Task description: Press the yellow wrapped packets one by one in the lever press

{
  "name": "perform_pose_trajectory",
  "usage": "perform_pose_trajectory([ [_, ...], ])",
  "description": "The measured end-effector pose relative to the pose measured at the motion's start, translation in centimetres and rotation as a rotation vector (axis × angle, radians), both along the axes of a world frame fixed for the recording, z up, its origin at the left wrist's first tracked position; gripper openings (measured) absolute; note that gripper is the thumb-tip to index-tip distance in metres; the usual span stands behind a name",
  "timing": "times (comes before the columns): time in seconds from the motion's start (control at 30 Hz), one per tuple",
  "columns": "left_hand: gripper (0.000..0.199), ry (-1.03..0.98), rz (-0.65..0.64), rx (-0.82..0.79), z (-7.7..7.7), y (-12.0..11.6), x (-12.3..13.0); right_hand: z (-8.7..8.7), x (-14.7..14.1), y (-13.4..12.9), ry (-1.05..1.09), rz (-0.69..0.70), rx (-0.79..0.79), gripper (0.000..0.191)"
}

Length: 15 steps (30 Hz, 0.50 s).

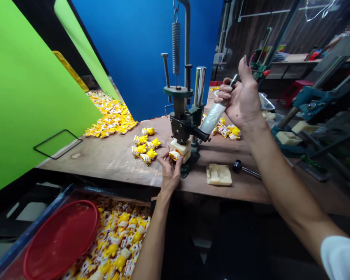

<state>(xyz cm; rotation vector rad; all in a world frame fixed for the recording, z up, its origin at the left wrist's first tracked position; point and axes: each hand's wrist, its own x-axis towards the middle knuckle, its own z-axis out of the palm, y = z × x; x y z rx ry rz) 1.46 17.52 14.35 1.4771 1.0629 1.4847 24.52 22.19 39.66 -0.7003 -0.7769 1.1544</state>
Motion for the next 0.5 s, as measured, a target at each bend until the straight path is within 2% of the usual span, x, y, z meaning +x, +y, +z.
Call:
perform_pose_trajectory([
  [0.1,0.056,-0.146,-0.020,-0.056,-0.4,-0.1,-0.2,-0.7,0.3,0.3,0.007,0.007,0.045,0.057],
  [0.27,0.047,-0.059,-0.072,0.002,0.4,0.4,-0.9,-1.1,0.5,0.8,-0.065,-0.021,0.036,0.058],
  [0.4,0.041,0.006,-0.058,0.007,0.9,0.2,-0.9,0.1,-0.9,0.1,-0.178,-0.048,0.056,0.064],
  [0.5,0.047,-0.061,-0.064,-0.015,0.6,0.1,-0.8,1.8,-3.2,-1.7,-0.382,0.064,0.269,0.064],
])
